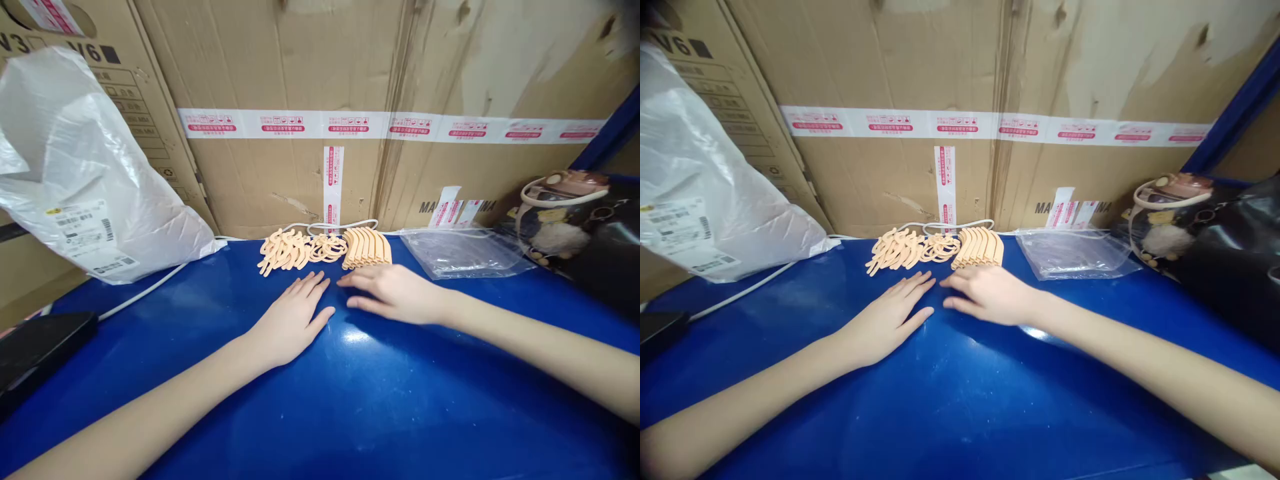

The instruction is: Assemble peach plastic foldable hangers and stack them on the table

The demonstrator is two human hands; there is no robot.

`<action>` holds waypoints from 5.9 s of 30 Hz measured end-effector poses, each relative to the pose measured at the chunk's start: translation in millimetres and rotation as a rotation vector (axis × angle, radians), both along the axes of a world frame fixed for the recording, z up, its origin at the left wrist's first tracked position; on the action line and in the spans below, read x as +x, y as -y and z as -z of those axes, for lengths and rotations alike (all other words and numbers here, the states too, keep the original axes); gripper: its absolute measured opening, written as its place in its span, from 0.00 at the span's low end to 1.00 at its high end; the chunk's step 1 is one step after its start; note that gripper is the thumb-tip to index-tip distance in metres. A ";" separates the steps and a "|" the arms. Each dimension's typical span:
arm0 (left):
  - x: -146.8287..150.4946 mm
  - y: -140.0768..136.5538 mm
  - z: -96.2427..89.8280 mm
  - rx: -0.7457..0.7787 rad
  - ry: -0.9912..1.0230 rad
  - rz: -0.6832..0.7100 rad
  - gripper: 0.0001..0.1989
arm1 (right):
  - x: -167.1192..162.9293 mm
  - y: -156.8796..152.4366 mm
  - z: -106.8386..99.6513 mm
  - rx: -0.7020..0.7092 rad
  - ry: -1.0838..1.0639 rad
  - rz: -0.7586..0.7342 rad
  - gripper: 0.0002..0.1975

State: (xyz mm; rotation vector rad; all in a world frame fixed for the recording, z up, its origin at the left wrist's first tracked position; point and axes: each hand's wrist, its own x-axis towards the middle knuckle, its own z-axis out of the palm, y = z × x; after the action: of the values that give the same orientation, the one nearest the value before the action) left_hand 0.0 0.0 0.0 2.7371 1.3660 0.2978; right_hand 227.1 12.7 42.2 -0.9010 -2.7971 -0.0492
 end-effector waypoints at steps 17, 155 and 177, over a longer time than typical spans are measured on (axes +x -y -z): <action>-1.1 0.7 -3.3 -0.030 0.024 0.005 0.28 | 37.5 -107.2 -17.1 -0.254 0.079 0.936 0.34; -94.0 -80.0 -14.5 0.187 0.342 -0.438 0.14 | -34.2 -115.8 -20.3 -0.050 0.099 0.199 0.12; -74.3 -57.2 -26.7 0.156 0.236 -0.456 0.14 | -30.3 -86.2 -33.2 0.020 -0.079 0.196 0.06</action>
State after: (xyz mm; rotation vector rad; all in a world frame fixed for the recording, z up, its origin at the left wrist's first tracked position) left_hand -74.3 57.2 26.7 2.3636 1.9467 0.7533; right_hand 196.9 98.8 75.4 -1.1427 -2.6235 -0.0696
